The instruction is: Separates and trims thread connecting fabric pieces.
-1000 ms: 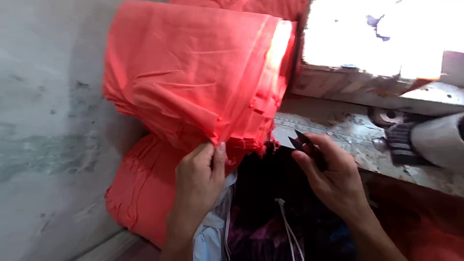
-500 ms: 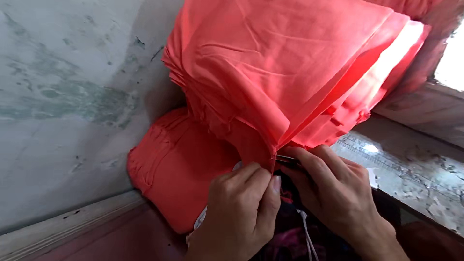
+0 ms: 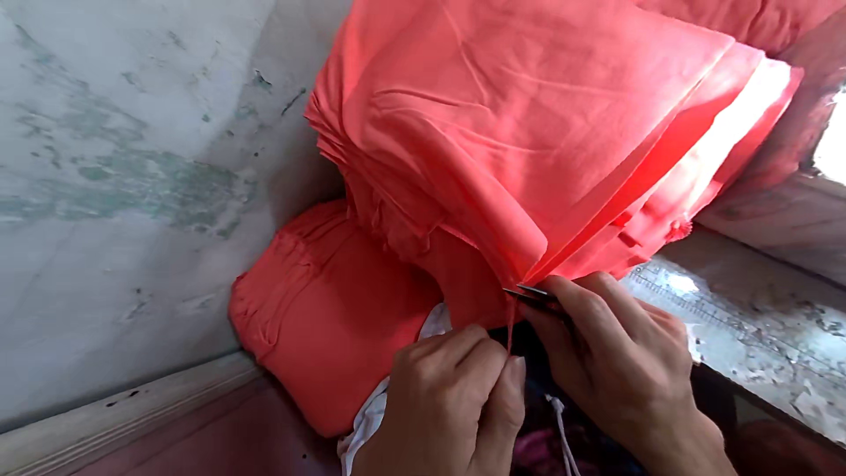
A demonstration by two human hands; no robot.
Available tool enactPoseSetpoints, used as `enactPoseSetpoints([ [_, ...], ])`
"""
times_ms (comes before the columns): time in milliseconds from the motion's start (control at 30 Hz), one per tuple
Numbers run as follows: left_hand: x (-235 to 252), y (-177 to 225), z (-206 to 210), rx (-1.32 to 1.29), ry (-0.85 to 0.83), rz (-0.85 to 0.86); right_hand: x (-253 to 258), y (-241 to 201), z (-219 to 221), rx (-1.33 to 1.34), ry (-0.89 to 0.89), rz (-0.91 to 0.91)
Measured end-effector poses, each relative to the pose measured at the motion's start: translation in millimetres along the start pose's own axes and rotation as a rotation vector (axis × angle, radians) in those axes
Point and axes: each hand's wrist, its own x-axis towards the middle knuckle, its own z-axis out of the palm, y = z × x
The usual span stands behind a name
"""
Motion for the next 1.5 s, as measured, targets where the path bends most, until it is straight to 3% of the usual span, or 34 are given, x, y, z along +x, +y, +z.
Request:
enactPoseSetpoints([
  [933,-10,-9,5,-0.076,0.031,0.043,-2,-3,-4,0.048,-0.046,0.036],
  [1300,-11,-12,1,-0.064,0.027,0.077,-2,3,-5,0.025,-0.137,-0.102],
  [1400,-19,-17,6,-0.176,0.036,0.015,-23,12,-11,0.031,-0.144,-0.094],
  [1500,-22,-24,22,-0.514,0.093,-0.152,-56,25,-32,-0.004,-0.164,0.044],
])
